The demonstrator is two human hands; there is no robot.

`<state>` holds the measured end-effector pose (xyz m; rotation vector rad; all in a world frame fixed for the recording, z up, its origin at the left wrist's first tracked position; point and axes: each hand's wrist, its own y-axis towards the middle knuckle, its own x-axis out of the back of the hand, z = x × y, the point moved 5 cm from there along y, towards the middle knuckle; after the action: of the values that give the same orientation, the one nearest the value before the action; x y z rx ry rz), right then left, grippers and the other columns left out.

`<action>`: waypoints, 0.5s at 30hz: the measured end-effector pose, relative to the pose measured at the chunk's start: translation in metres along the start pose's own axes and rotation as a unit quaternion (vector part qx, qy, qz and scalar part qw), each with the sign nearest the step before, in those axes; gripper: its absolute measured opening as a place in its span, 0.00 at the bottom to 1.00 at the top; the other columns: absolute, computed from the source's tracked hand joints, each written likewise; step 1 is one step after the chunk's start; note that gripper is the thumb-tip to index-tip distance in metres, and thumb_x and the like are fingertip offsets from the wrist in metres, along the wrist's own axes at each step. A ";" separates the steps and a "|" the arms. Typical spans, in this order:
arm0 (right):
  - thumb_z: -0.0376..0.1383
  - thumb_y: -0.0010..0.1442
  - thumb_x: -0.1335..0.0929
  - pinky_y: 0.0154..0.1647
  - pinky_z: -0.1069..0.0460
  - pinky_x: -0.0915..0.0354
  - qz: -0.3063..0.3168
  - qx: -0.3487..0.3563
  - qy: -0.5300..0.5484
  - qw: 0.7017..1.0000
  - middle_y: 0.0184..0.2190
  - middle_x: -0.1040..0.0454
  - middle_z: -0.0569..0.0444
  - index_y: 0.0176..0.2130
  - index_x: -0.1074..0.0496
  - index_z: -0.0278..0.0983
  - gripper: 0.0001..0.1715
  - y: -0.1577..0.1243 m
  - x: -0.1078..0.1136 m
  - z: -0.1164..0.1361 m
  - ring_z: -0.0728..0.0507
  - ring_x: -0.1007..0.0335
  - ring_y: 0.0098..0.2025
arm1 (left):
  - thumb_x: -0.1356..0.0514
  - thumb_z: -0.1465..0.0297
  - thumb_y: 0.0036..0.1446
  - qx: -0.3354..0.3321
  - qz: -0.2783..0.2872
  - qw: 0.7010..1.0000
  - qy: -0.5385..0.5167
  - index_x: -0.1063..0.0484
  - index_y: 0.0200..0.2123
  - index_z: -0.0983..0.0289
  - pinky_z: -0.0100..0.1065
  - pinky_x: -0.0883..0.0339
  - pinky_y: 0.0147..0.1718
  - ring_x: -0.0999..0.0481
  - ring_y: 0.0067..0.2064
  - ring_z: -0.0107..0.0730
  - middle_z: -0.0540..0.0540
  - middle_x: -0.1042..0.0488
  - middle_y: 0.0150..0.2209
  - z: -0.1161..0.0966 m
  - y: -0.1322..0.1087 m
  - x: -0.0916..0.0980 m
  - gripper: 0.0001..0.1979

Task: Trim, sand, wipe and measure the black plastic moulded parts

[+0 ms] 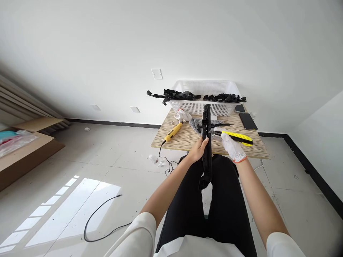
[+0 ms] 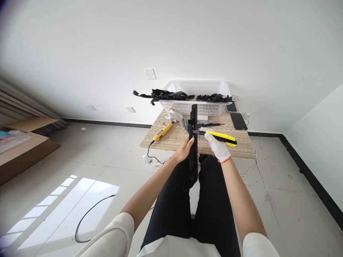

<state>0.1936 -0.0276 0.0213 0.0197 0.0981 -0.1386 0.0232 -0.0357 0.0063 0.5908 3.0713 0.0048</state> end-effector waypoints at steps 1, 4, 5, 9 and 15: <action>0.49 0.50 0.26 0.42 0.47 0.26 -0.008 -0.015 0.005 1.000 0.32 0.22 0.50 0.37 0.23 0.39 0.19 -0.002 0.000 -0.008 0.40 0.24 0.42 | 0.48 0.45 0.62 0.016 0.001 1.000 -0.009 0.37 0.44 0.62 0.37 0.26 0.25 0.20 0.25 0.37 0.54 0.21 0.30 0.005 -0.004 -0.002 0.25; 0.50 0.48 0.25 0.38 0.48 0.27 -0.032 -0.055 0.027 0.998 0.30 0.22 0.51 0.33 0.23 0.39 0.19 -0.006 -0.001 -0.028 0.40 0.24 0.38 | 0.47 0.44 0.61 0.066 0.020 0.997 -0.041 0.38 0.43 0.62 0.36 0.26 0.22 0.20 0.24 0.39 0.54 0.21 0.29 0.022 -0.018 -0.008 0.26; 0.50 0.47 0.24 0.37 0.49 0.28 -0.039 -0.066 0.037 0.996 0.30 0.22 0.51 0.33 0.24 0.39 0.19 -0.005 -0.001 -0.032 0.40 0.23 0.38 | 0.47 0.44 0.61 0.079 0.024 0.995 -0.052 0.38 0.43 0.62 0.36 0.26 0.21 0.20 0.24 0.39 0.54 0.21 0.29 0.027 -0.022 -0.010 0.26; 0.49 0.45 0.23 0.37 0.50 0.29 -0.002 -0.090 0.084 0.992 0.35 0.20 0.52 0.34 0.22 0.40 0.19 0.001 -0.010 -0.038 0.40 0.23 0.41 | 0.46 0.45 0.61 0.088 0.013 0.992 -0.084 0.37 0.44 0.63 0.35 0.26 0.21 0.20 0.24 0.39 0.53 0.21 0.28 0.032 -0.027 -0.012 0.26; 0.48 0.41 0.21 0.30 0.52 0.31 0.036 -0.111 0.055 0.992 0.28 0.22 0.55 0.31 0.22 0.39 0.20 0.004 -0.026 -0.034 0.44 0.26 0.34 | 0.44 0.47 0.61 0.110 0.019 0.989 -0.096 0.36 0.47 0.63 0.37 0.25 0.23 0.19 0.26 0.40 0.54 0.22 0.29 0.025 -0.018 -0.018 0.25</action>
<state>0.1651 -0.0194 -0.0097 -0.1923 0.2226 -0.0545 0.0332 -0.0587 -0.0182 0.6167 2.8918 -0.3736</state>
